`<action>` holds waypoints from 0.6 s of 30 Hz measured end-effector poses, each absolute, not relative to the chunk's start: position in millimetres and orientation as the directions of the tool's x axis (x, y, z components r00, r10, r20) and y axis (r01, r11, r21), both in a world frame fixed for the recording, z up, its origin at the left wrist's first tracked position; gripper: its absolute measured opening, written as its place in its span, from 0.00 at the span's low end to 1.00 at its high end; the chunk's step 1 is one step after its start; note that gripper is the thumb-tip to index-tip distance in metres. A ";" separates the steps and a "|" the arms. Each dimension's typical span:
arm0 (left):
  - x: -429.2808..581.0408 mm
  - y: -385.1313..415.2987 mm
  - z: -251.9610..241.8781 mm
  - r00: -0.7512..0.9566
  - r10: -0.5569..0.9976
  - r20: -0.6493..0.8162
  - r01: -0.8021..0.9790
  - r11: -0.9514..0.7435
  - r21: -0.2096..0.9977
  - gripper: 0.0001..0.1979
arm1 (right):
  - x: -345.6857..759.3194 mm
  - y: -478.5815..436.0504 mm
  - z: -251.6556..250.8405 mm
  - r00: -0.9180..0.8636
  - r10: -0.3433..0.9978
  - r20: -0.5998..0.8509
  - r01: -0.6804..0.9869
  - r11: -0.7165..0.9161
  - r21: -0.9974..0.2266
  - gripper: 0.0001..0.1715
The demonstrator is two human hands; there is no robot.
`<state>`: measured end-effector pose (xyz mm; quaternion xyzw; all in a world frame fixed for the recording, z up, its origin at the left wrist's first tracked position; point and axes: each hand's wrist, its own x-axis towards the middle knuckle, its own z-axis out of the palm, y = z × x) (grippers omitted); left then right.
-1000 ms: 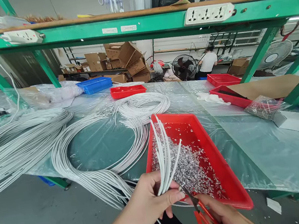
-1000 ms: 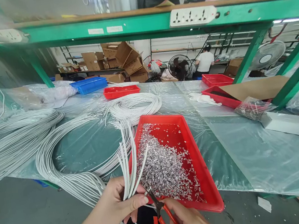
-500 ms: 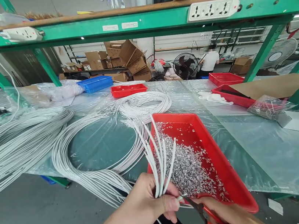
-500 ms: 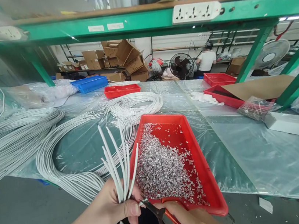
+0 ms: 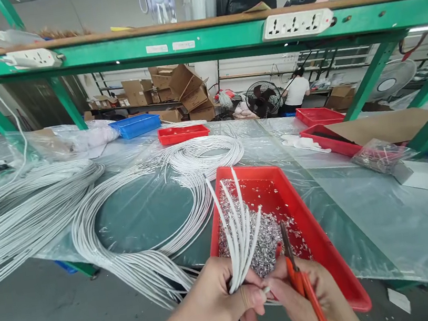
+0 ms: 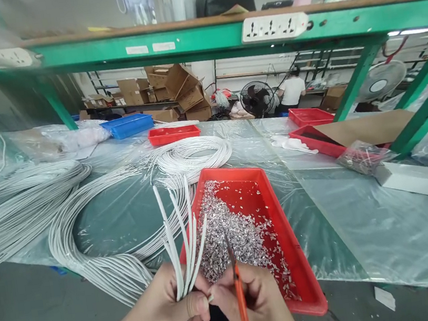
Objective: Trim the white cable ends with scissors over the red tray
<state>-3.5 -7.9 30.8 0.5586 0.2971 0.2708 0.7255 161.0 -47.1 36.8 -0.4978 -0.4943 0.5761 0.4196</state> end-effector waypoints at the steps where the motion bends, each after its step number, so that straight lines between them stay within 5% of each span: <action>1: -2.4 -7.7 30.4 0.675 0.729 -0.113 -0.060 0.207 0.977 0.10 | 155.0 -44.6 37.2 -0.178 0.972 -0.154 -0.144 -0.181 -0.973 0.24; 4: -0.2 -6.1 29.4 0.684 0.725 -0.084 -0.096 0.203 0.974 0.11 | 149.3 -38.9 33.0 -0.418 0.886 -0.199 -0.588 -0.431 -0.684 0.23; 6: 0.9 -4.7 29.5 0.678 0.727 -0.109 -0.101 0.239 0.966 0.14 | 151.8 -37.4 28.2 -0.500 0.838 -0.221 -0.643 -0.529 -0.553 0.21; 8: 2.1 -3.2 30.0 0.661 0.738 -0.138 -0.096 0.265 0.959 0.14 | 154.3 -37.5 25.5 -0.379 0.897 -0.228 -0.569 -0.420 -0.707 0.20; 11: 4.0 -0.9 30.6 0.635 0.753 -0.173 -0.053 0.266 0.963 0.13 | 153.6 -39.1 29.7 -0.108 0.987 -0.122 -0.211 -0.142 -0.967 0.24; 13: 5.7 -0.7 31.1 0.627 0.757 -0.183 -0.024 0.254 0.967 0.12 | 150.8 -40.3 35.8 0.010 0.997 -0.082 -0.077 -0.081 -0.994 0.21; 18: 10.3 -6.9 37.2 0.488 0.845 -0.220 -0.060 0.284 0.957 0.14 | 147.1 -40.7 43.7 0.088 0.992 -0.090 -0.098 -0.082 -0.992 0.22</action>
